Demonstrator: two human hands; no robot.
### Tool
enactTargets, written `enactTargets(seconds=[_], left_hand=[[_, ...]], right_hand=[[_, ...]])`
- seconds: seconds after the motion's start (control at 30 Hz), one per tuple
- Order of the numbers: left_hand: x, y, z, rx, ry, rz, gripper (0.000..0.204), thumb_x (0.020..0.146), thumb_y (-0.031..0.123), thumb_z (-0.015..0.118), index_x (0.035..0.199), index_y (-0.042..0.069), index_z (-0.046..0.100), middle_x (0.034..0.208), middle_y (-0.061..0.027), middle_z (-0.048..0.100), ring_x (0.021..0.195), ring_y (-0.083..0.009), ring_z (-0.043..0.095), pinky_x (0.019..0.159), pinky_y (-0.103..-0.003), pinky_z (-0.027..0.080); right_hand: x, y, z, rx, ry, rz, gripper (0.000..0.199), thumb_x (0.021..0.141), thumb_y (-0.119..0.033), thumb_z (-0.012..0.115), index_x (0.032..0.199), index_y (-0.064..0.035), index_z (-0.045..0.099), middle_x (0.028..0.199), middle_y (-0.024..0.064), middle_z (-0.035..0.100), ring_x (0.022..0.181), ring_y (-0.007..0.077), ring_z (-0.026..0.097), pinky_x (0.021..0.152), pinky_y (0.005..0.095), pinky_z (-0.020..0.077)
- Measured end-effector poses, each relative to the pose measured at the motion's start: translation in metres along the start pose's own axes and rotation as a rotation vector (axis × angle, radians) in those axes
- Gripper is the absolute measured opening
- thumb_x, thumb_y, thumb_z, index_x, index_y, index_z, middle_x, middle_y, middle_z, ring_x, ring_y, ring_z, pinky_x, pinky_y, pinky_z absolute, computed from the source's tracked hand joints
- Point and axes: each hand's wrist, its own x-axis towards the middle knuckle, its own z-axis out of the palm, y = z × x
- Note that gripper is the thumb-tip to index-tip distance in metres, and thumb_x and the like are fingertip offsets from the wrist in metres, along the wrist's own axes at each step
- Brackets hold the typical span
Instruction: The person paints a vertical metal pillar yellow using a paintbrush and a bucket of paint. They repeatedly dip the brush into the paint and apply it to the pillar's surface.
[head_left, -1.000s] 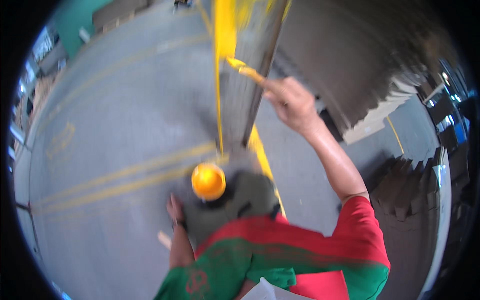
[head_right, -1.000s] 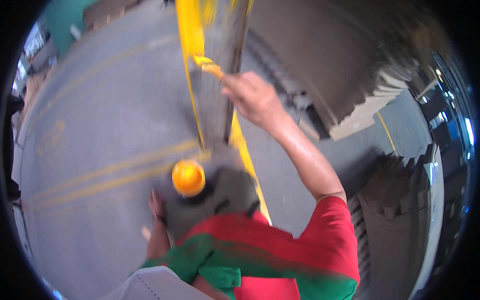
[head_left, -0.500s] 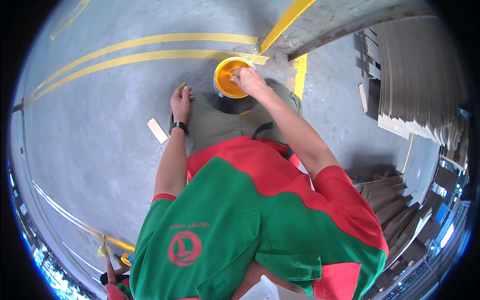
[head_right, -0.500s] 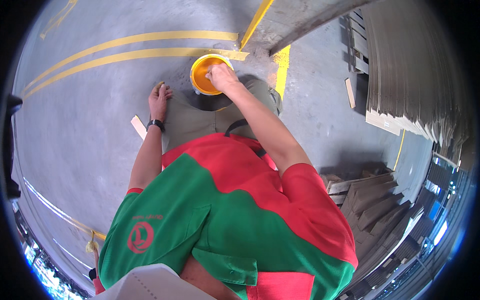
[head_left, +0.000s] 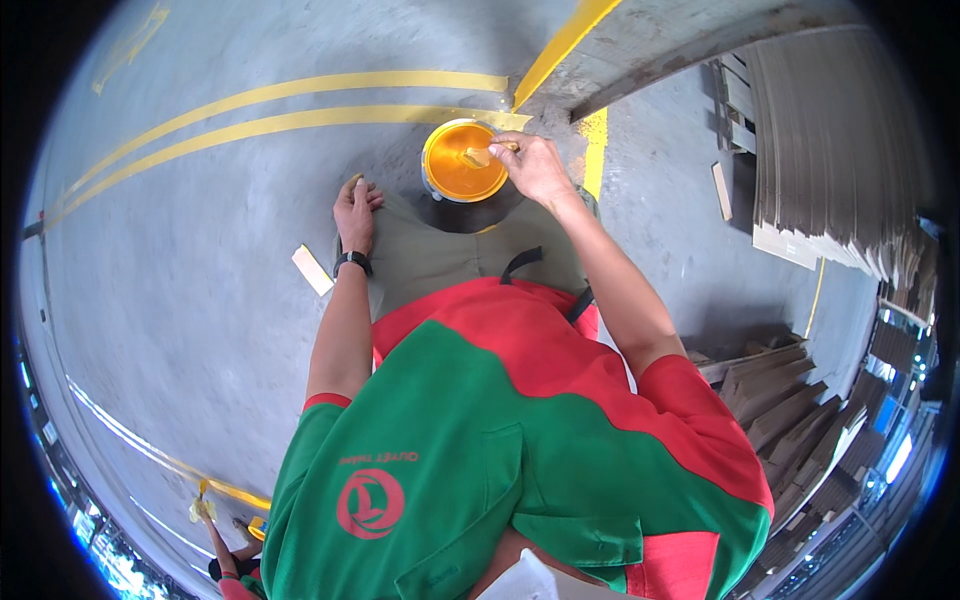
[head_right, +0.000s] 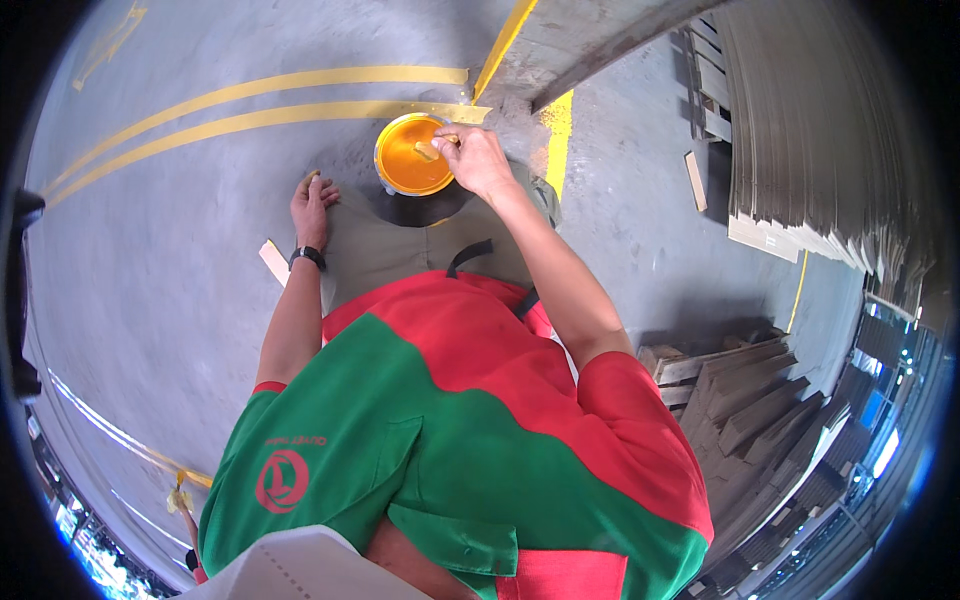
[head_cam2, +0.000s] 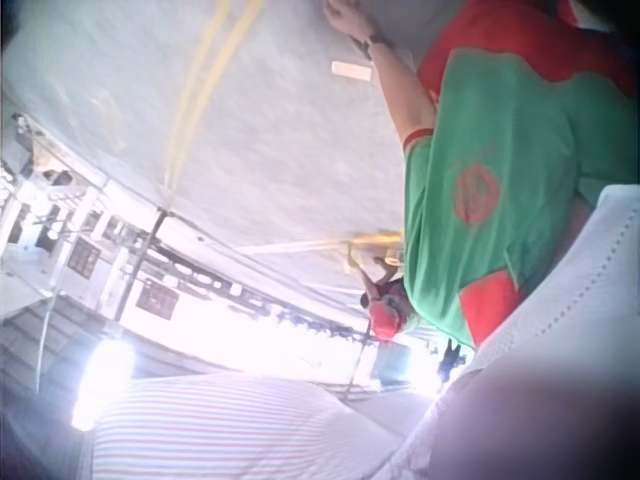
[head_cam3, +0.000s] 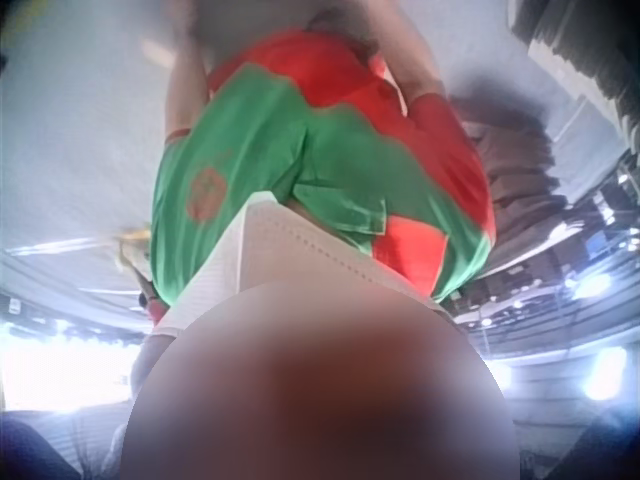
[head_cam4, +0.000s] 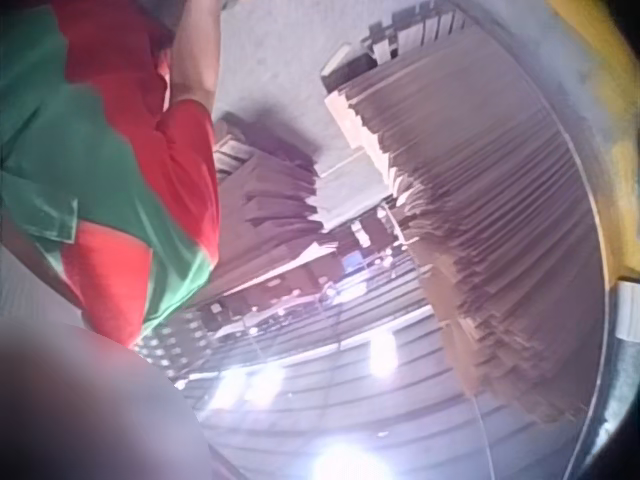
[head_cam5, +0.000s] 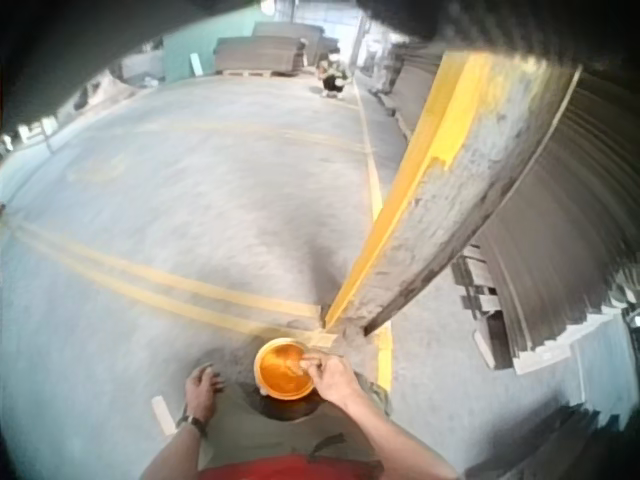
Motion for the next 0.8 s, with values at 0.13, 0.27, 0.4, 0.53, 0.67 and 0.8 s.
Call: enactTargets(seconds=[0.13,0.27,0.4,0.53,0.67,0.8], left_hand=[[-0.001,-0.004,-0.001,0.031,0.0,0.013,0.043,0.105,0.025,0.059,0.133,-0.007,0.058,0.107,-0.0144,0.07,0.086,-0.0171,0.069,0.076,-0.029,0.059],[0.001,-0.007,-0.003,0.062,0.0,0.024,0.043,0.105,0.027,0.06,0.132,-0.007,0.059,0.105,-0.0141,0.07,0.084,-0.0174,0.069,0.077,-0.029,0.059],[0.001,-0.006,-0.001,0.056,-0.006,0.024,0.043,0.105,0.026,0.06,0.131,-0.008,0.059,0.106,-0.014,0.069,0.085,-0.0176,0.069,0.076,-0.029,0.059],[-0.001,-0.002,0.001,0.055,-0.017,0.038,0.042,0.105,0.026,0.059,0.13,-0.008,0.059,0.105,-0.0136,0.069,0.085,-0.0171,0.068,0.076,-0.029,0.059],[0.0,-0.003,0.002,0.066,-0.019,0.048,0.04,0.105,0.026,0.06,0.128,-0.008,0.06,0.102,-0.0125,0.069,0.083,-0.0162,0.068,0.076,-0.029,0.059],[0.0,-0.005,0.0,0.096,-0.004,0.036,0.04,0.104,0.028,0.061,0.126,-0.006,0.062,0.105,-0.0148,0.07,0.084,-0.0168,0.069,0.078,-0.03,0.06]], right_hand=[[-0.013,0.016,0.018,0.157,0.051,-0.077,0.025,0.096,-0.025,0.07,0.111,-0.0057,0.077,0.087,0.0205,0.074,0.078,0.0303,0.071,0.08,0.041,0.0557],[-0.021,0.035,0.036,0.342,-0.085,0.125,0.03,0.097,-0.027,0.071,0.115,-0.0029,0.075,0.083,0.0134,0.074,0.064,0.0179,0.064,0.067,0.0346,0.0539],[-0.027,0.047,0.035,0.633,-0.048,0.239,0.033,0.1,-0.026,0.07,0.12,-0.0004,0.072,0.079,0.0071,0.071,0.056,0.0107,0.058,0.055,0.0299,0.0494],[-0.035,0.053,0.028,0.675,-0.043,0.232,0.028,0.101,-0.023,0.068,0.119,-0.0026,0.073,0.08,0.0043,0.07,0.055,0.0088,0.055,0.055,0.0285,0.049],[-0.045,0.061,0.022,0.468,0.014,-0.068,0.024,0.099,-0.019,0.069,0.118,-0.0053,0.074,0.093,0.0089,0.074,0.072,0.0164,0.066,0.07,0.0313,0.0549],[-0.057,0.069,0.021,0.377,0.101,-0.282,0.023,0.098,-0.015,0.068,0.118,-0.0055,0.074,0.106,0.0126,0.074,0.093,0.0228,0.07,0.086,0.0342,0.0557]])
